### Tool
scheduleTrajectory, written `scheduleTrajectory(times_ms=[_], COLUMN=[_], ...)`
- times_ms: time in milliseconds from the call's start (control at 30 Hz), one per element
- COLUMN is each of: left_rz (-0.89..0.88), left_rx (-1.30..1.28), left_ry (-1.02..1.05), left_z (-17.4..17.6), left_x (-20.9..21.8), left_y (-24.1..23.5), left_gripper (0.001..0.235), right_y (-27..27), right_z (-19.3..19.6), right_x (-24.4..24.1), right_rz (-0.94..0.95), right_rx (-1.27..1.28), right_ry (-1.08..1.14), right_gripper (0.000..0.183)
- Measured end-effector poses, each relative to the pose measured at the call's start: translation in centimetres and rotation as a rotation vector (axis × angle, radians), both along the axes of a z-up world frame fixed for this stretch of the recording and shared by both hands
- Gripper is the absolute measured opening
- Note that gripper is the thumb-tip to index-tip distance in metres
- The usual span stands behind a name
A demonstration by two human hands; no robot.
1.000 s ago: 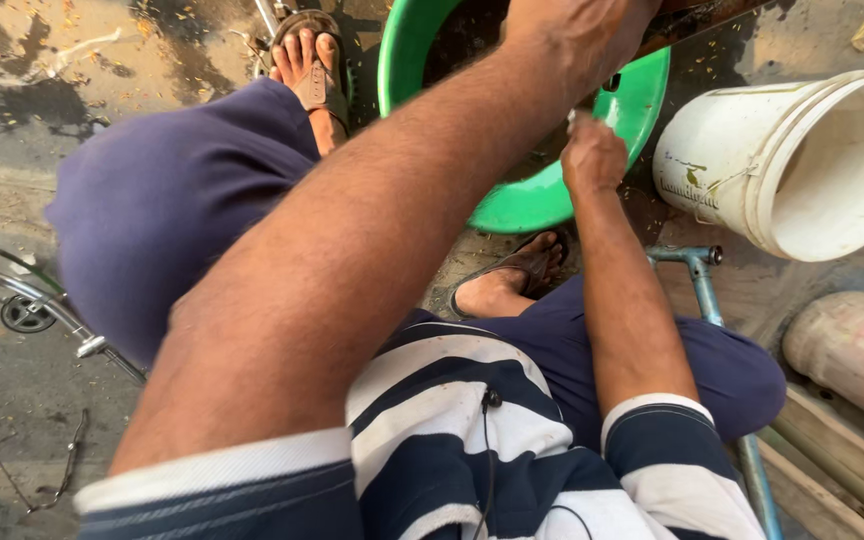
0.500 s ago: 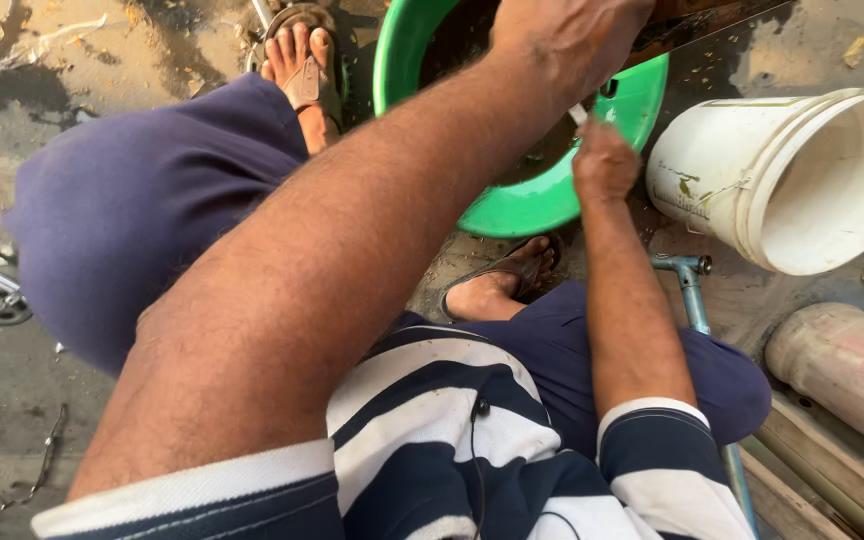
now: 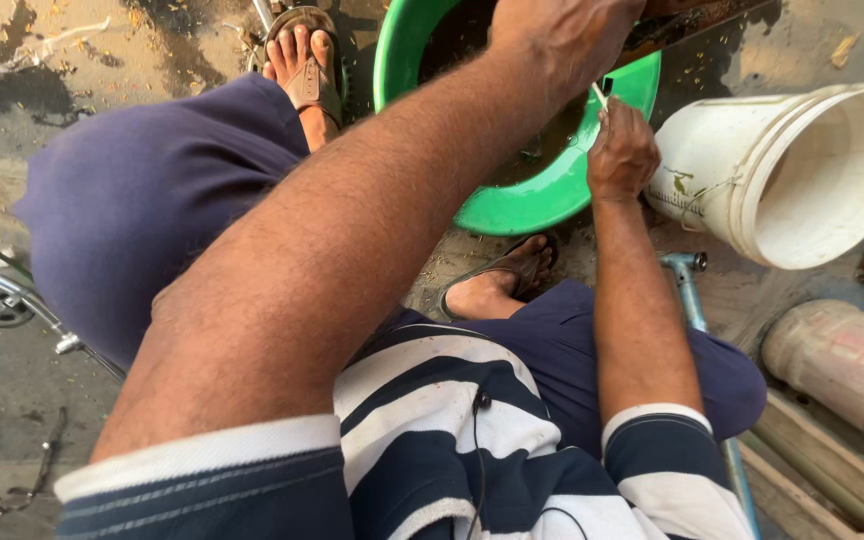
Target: The person scrubs a metal part with a brush in a green basin filled with water. They repeatedly dip the part and brush into the water, scrubbing different surfaces of the object.
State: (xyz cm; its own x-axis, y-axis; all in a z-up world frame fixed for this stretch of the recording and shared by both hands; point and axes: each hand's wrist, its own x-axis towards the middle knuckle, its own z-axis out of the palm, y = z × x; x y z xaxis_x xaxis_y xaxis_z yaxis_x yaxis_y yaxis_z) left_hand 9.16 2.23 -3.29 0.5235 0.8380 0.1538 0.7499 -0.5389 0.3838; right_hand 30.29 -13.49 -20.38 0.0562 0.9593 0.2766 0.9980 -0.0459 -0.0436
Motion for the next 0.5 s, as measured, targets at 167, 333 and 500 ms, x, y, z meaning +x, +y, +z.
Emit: scheduleTrajectory(times_ms=[167,333,500], left_rz=[-0.022,-0.046,-0.016], left_rx=[-0.087,-0.064,-0.135], left_ry=[0.096,-0.072,-0.084], left_z=[0.3,1.1,1.1], left_x=[-0.1,0.2,-0.6], left_y=[0.1,-0.1,-0.5], left_gripper=[0.021,0.019,0.019], right_y=[-0.2,-1.7,-1.0], right_z=[-0.9,0.7,2.1], right_x=[-1.2,-0.5,-2.0], right_rz=[-0.125,-0.122,-0.154], right_rx=[-0.043,-0.048,-0.118], right_ry=[0.084,0.058,0.037], right_gripper=[0.011,0.011,0.013])
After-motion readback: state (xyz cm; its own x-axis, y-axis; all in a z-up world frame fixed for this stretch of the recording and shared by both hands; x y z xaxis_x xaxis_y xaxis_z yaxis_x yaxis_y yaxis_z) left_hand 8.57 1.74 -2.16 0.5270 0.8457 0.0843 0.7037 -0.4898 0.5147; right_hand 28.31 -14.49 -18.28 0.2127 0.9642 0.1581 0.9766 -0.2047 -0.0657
